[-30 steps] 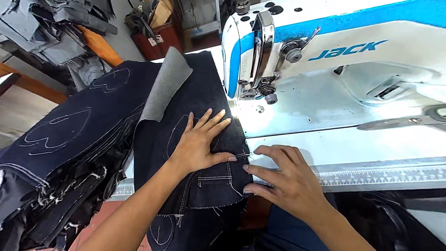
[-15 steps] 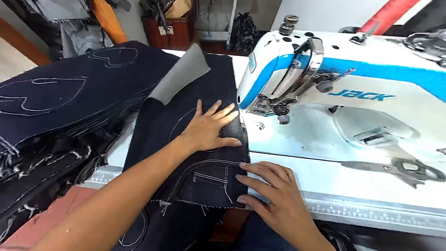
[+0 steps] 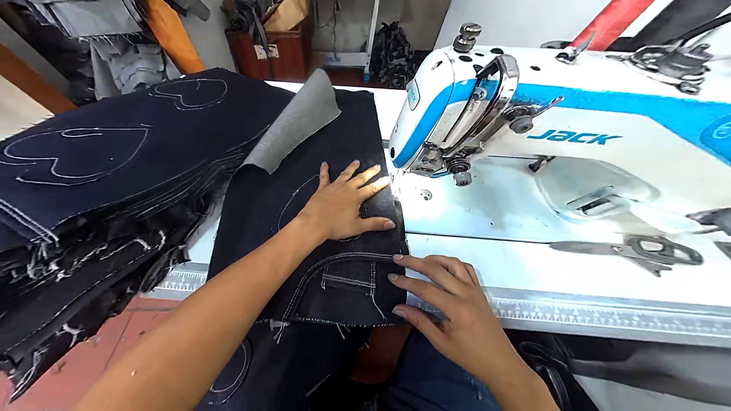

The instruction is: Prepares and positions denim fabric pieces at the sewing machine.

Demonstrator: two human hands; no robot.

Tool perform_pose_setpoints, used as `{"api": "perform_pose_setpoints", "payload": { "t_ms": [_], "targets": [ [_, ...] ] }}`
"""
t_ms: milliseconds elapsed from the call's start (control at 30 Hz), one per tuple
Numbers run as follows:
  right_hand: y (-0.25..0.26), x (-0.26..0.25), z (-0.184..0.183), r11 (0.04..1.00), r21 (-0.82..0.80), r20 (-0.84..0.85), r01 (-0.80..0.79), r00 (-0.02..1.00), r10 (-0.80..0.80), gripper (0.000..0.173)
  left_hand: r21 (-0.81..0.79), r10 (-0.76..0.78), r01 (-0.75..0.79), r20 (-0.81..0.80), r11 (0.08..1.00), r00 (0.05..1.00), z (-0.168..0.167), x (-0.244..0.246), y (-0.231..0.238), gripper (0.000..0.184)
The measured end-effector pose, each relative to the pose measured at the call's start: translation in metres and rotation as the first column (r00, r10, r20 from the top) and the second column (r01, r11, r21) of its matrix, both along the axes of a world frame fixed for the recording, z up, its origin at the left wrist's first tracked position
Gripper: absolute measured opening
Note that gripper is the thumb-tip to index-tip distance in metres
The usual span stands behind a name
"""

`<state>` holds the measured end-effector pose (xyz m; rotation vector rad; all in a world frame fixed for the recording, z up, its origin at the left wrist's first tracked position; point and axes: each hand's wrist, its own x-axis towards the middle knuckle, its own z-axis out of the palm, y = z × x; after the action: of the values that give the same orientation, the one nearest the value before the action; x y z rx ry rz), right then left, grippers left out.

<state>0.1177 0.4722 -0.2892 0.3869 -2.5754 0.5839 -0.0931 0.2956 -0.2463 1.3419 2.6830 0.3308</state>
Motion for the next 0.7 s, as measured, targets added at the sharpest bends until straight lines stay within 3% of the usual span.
{"api": "perform_pose_setpoints", "payload": {
  "t_ms": [67,300,500,600,633,700],
  "targets": [
    [-0.001,-0.001,0.000,1.000,0.005,0.008,0.018,1.000,-0.018,0.036,0.041,-0.024,0.024,0.004,0.999,1.000,-0.002,-0.006,0.004,0.086],
    [-0.004,-0.009,0.001,0.994,0.017,0.027,0.104,0.994,-0.105,0.038,-0.054,-0.038,0.040,0.022,0.998,0.999,0.010,-0.024,0.021,0.082],
    [-0.005,-0.009,0.001,0.993,0.025,0.048,0.115,0.992,-0.116,0.041,-0.057,-0.049,0.049,0.007,0.997,0.999,0.007,-0.029,0.026,0.097],
    [-0.002,-0.011,0.002,0.995,0.027,0.051,0.097,0.994,-0.098,0.044,-0.052,0.055,-0.062,-0.137,0.997,0.989,0.013,-0.021,0.023,0.100],
    [-0.001,-0.010,0.003,0.995,0.034,0.059,0.089,0.994,-0.091,0.044,-0.005,0.065,-0.068,-0.234,0.998,0.970,0.016,-0.012,0.015,0.092],
    [0.001,-0.011,0.006,0.996,0.045,0.076,0.074,0.994,-0.078,0.043,0.171,-0.070,0.136,-0.345,0.976,0.936,0.026,0.015,-0.019,0.044]
  ]
}}
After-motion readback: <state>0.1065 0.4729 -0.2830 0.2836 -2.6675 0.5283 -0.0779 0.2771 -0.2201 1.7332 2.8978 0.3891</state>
